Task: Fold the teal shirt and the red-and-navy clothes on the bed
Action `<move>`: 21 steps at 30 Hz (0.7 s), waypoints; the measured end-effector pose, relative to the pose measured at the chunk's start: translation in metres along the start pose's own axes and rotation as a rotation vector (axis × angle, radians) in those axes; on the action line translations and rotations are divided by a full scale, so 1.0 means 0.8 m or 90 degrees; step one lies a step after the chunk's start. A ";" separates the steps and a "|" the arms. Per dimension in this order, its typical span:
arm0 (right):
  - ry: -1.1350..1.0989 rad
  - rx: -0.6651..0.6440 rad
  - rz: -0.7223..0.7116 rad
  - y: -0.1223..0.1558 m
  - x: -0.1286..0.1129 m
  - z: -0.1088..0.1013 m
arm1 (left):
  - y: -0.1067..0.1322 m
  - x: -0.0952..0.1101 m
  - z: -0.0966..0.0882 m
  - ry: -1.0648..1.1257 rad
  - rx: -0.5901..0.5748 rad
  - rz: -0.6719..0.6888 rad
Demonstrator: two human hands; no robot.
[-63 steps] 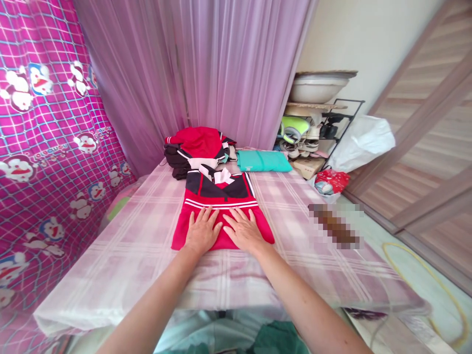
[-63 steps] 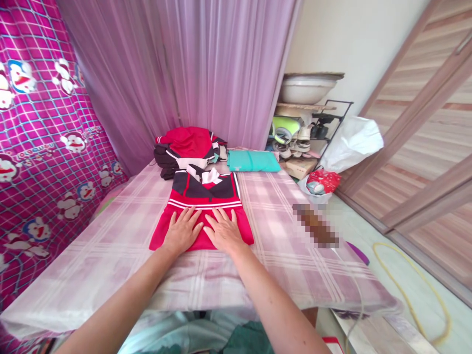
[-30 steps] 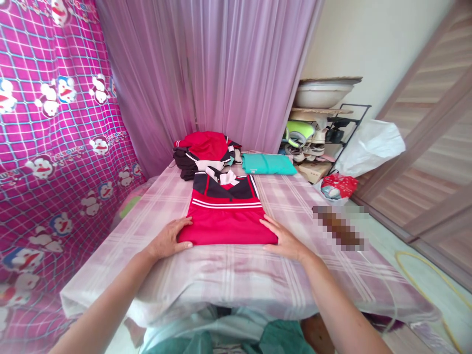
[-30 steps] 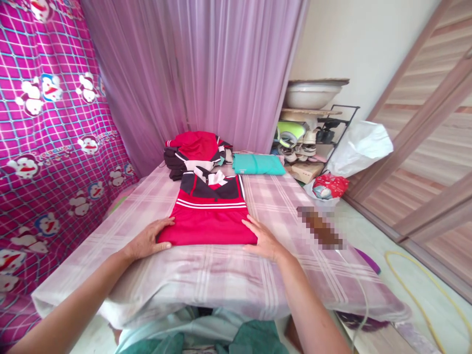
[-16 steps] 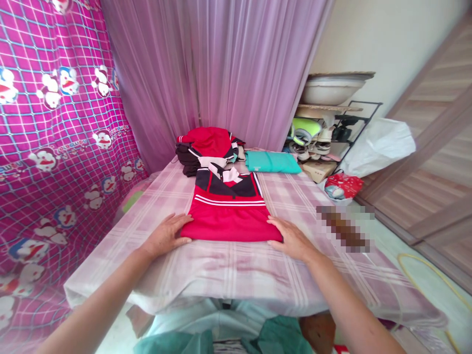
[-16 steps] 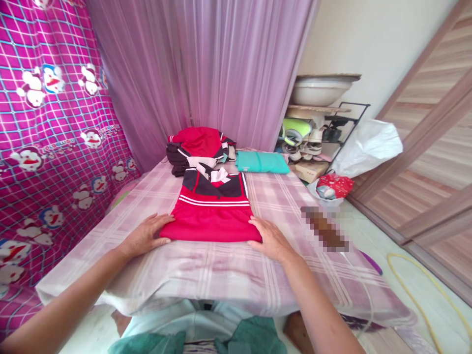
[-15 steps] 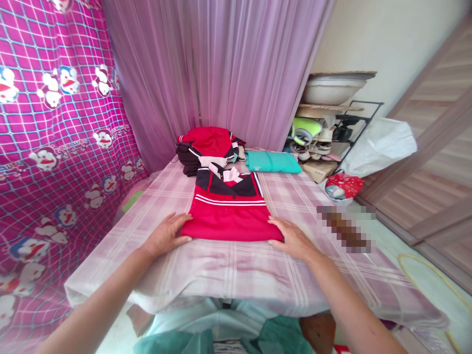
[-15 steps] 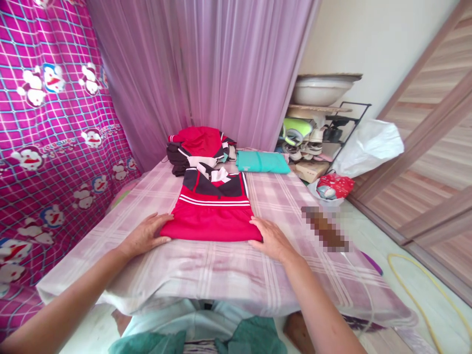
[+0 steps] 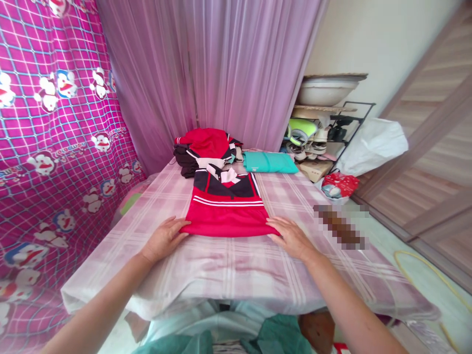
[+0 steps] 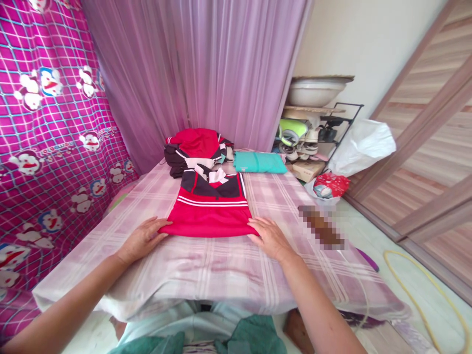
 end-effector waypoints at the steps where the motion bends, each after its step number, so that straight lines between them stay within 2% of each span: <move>1: 0.002 0.011 0.000 -0.003 0.000 -0.005 | -0.002 -0.002 -0.003 0.023 0.007 -0.019; 3: 0.005 0.034 0.003 -0.009 0.000 -0.019 | -0.007 -0.002 -0.014 0.066 0.017 -0.049; 6: -0.005 0.039 0.006 -0.018 -0.008 -0.049 | -0.011 0.003 -0.042 0.123 0.015 -0.088; 8: -0.028 0.009 0.016 -0.022 -0.018 -0.074 | -0.010 0.011 -0.064 0.165 -0.019 -0.121; 10: -0.052 -0.025 0.039 -0.026 -0.026 -0.102 | -0.010 0.022 -0.083 0.215 -0.087 -0.145; 13: -0.101 -0.036 0.085 -0.042 -0.022 -0.142 | -0.024 0.028 -0.112 0.290 -0.128 -0.174; 15: -0.137 -0.029 0.107 -0.069 -0.004 -0.152 | -0.054 0.018 -0.124 0.323 -0.112 -0.199; 17: -0.138 0.000 0.142 -0.108 0.026 -0.147 | -0.101 -0.003 -0.122 0.326 -0.081 -0.228; 19: -0.097 0.062 0.251 -0.148 0.071 -0.131 | -0.157 -0.030 -0.108 0.288 -0.036 -0.274; 21: -0.082 0.062 0.407 -0.176 0.114 -0.093 | -0.209 -0.055 -0.081 0.233 -0.005 -0.341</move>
Point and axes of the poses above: each hand's wrist, its own y-axis away from the middle knuckle, its own z-axis out of the palm, x = y × z, the point moved 8 cm from there along -y, towards the middle knuckle, and after that the axes turned 13 degrees about -z, right-handed, at the moved point
